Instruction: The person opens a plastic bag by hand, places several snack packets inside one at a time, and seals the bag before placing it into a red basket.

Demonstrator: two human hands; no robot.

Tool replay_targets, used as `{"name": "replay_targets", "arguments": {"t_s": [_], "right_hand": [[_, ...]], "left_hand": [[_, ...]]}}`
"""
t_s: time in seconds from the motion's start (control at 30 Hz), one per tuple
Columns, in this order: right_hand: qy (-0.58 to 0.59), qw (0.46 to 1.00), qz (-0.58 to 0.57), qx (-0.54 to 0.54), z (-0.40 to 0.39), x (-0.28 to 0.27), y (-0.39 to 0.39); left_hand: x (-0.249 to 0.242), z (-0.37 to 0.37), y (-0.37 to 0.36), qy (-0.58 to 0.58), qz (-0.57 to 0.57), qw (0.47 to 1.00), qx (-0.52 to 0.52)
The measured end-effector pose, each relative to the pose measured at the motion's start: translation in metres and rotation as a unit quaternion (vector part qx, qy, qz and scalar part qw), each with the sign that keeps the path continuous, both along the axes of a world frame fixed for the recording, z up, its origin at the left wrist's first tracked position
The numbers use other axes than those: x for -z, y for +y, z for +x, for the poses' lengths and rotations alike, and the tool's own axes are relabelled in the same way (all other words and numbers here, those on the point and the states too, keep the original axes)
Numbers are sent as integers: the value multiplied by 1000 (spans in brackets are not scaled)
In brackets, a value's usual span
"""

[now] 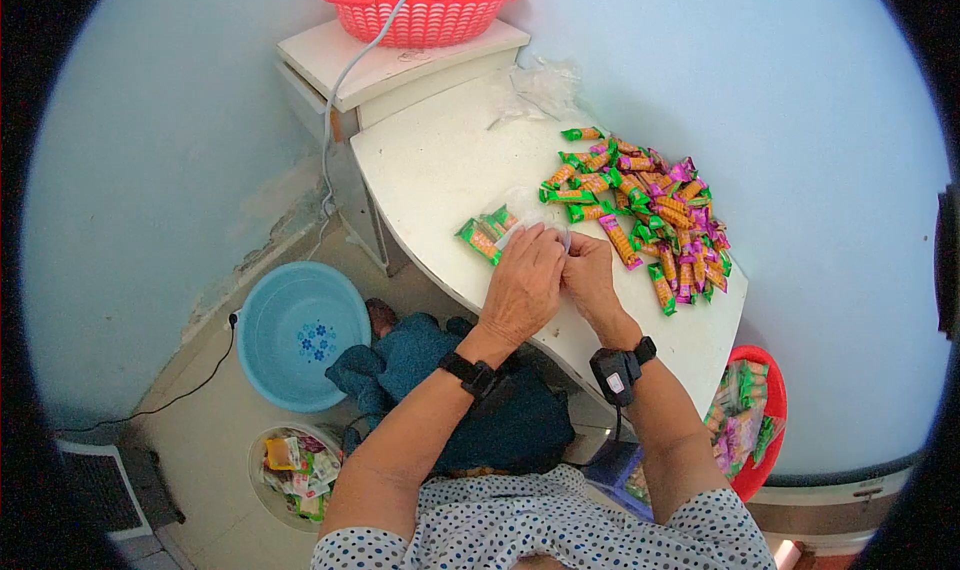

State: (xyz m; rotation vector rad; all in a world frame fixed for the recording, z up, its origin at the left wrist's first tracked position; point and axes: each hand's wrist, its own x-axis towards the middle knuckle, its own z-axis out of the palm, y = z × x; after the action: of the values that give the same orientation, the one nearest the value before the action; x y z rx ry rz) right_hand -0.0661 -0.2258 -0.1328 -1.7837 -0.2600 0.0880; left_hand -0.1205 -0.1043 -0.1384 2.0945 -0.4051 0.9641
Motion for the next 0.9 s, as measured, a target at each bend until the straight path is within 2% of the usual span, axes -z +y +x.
{"name": "replay_targets", "arguments": {"t_s": [0.17,0.33,0.43,0.53,0.67,0.7,0.77,0.8,0.9], "right_hand": [[-9,998,-62,5,6,4,-5],[-27,998,-51,18,4,4,-1],[-43,992,-119,3,1,-8,-8],[31,997,-76,-7,-6,-32,-22],[32,996,-73,35,10,-48,-43],[-74,989,-116,50,20,-47,-48],[-279,937,-194,79,40,-43,-52],[-269,927,-249,81,42,-49,-50],[-358,860,-363,32,58,-48,-48]], "left_hand": [[-5,0,1,13,2,1000,9],[-2,-2,-2,27,3,1000,-4],[-3,-2,0,28,4,1000,-2],[-2,-2,0,27,2,1000,-2],[-2,-3,0,24,10,1000,-1],[-2,-2,0,24,14,1000,-1],[-2,-3,0,25,23,999,0],[-2,-3,0,26,23,999,0],[-4,-4,0,28,24,999,-2]]}}
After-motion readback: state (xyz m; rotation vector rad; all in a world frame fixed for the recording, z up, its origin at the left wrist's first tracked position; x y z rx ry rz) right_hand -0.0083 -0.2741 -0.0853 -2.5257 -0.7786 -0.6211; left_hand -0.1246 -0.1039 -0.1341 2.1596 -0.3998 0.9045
